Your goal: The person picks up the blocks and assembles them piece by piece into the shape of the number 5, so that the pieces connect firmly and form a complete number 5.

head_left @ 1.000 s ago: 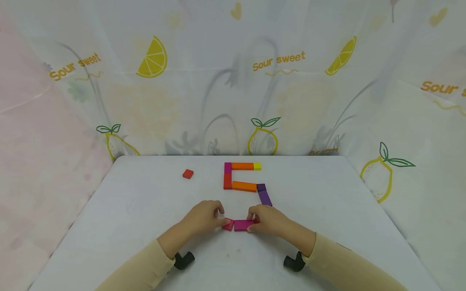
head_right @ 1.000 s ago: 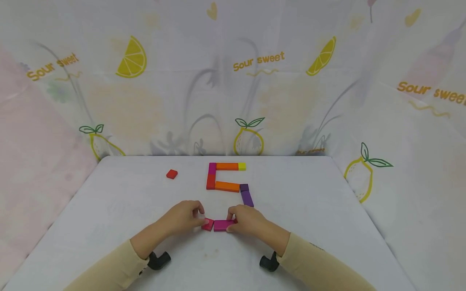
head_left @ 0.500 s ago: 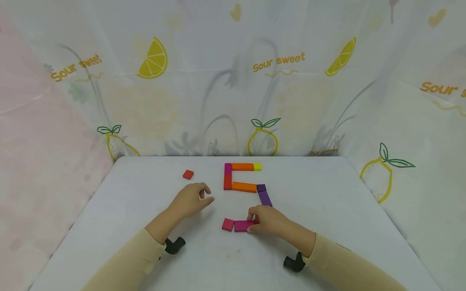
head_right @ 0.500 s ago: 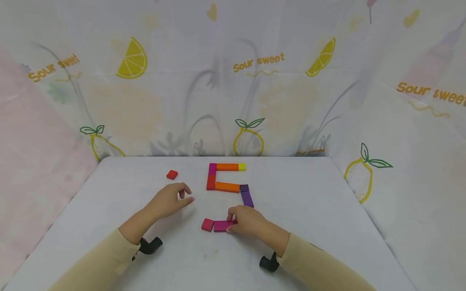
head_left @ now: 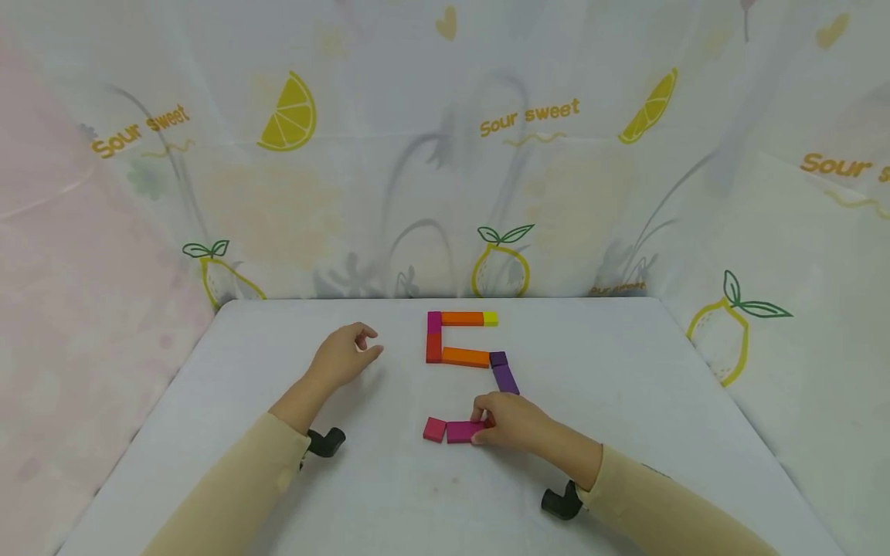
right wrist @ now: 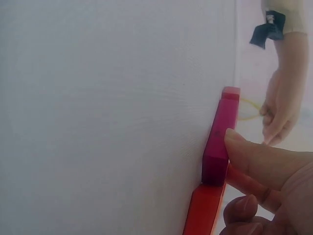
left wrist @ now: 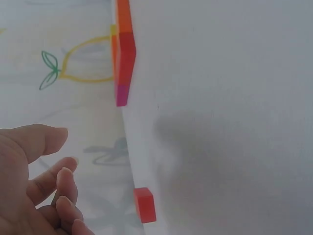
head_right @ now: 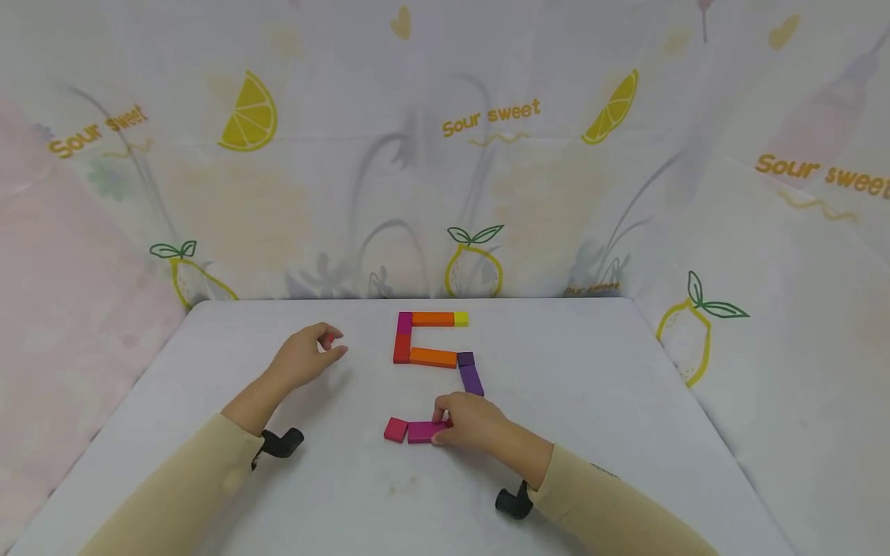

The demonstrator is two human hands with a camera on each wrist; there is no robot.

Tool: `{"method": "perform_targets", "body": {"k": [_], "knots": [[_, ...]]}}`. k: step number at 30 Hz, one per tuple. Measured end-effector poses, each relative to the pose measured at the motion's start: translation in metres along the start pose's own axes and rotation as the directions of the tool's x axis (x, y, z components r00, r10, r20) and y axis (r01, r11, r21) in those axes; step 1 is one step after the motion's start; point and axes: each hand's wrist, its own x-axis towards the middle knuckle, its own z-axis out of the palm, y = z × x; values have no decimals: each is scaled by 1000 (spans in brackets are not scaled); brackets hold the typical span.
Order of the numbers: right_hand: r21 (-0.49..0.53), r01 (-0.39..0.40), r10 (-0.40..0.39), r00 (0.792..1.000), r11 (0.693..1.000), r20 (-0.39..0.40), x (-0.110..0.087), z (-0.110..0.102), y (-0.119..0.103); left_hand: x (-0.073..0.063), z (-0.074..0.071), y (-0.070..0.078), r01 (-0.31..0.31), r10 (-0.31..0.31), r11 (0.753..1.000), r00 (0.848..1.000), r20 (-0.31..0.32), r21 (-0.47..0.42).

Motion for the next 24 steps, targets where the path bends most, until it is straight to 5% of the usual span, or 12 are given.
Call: {"method": "perform_targets", "body": {"k": [10, 24], "knots": [[6, -3, 3, 1000, 1000, -5, 1, 0, 0, 26, -5, -27, 126, -127, 992, 992, -19, -20], [0, 2, -2, 1000, 1000, -3, -1, -1, -1, 45, -5, -40, 225, -222, 974, 972, 78, -28]]}}
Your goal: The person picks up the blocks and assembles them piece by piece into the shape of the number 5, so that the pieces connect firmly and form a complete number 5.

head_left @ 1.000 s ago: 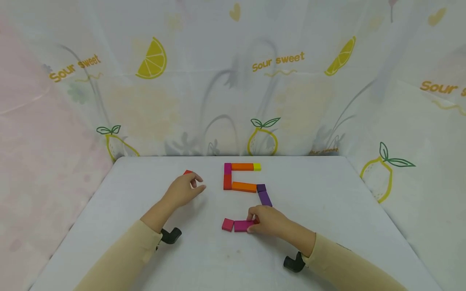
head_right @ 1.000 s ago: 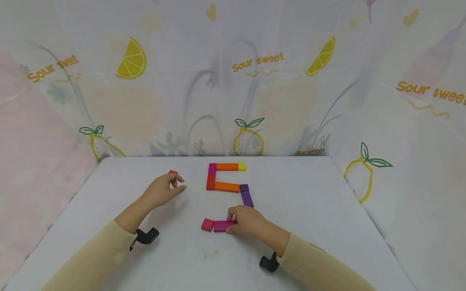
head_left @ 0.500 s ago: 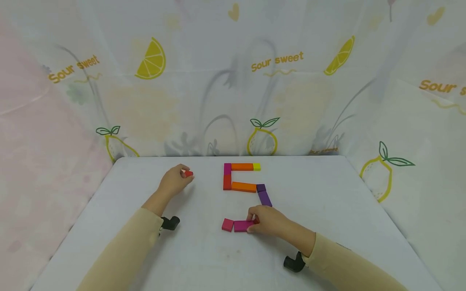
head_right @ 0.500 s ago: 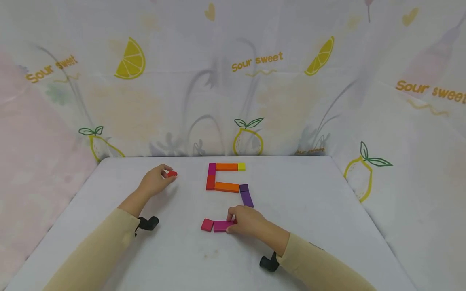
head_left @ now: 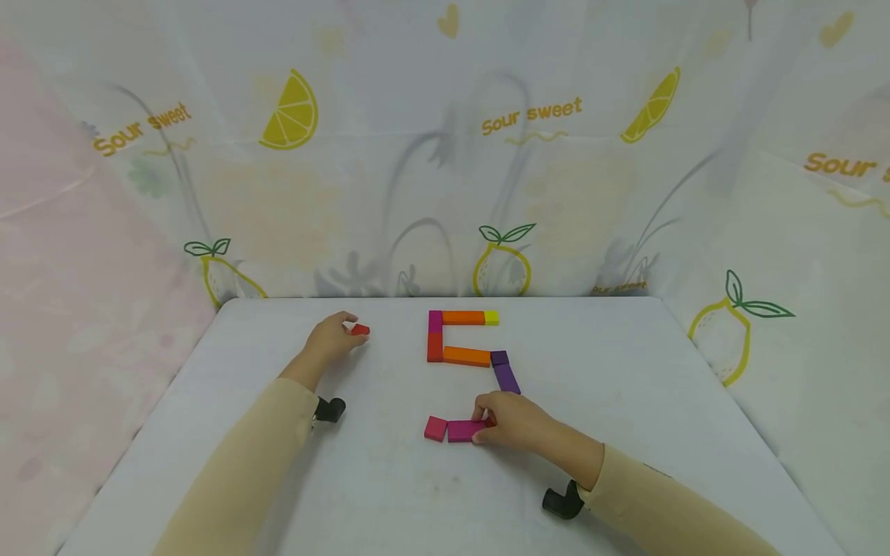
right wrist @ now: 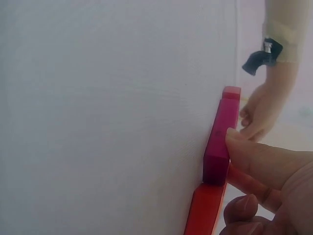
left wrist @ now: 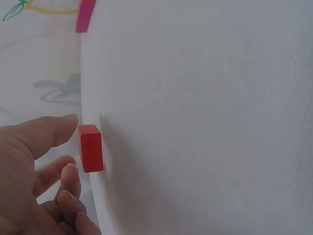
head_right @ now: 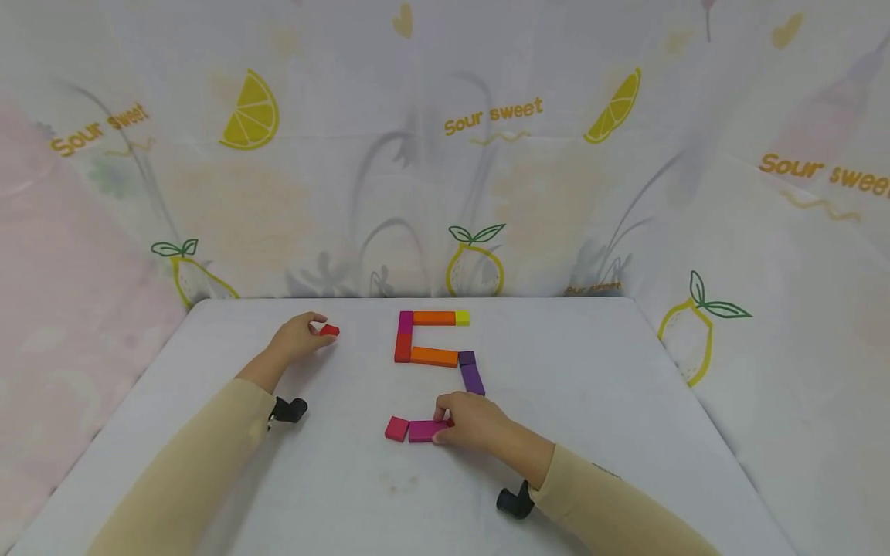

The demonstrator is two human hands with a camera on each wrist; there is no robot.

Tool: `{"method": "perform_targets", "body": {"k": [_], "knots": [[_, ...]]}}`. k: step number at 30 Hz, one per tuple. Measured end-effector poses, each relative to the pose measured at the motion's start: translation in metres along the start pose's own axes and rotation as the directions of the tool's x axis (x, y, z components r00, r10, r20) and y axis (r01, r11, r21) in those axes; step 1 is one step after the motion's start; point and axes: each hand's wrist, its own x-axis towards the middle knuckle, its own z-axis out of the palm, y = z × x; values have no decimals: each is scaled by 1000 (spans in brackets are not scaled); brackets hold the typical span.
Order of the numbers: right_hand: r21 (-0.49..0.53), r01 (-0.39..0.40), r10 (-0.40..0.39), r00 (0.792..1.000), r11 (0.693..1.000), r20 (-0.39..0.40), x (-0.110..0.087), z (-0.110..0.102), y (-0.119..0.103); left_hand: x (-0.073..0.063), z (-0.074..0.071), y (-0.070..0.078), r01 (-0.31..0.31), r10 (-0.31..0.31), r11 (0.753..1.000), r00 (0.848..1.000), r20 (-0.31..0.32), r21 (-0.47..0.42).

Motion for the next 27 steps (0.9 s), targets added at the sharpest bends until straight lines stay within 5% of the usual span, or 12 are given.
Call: {"method": "perform_targets", "body": {"k": [27], "knots": [[-7, -3, 3, 1000, 1000, -5, 1, 1, 1, 8, 3, -10, -30, 30, 999, 1000, 11, 38]]}}
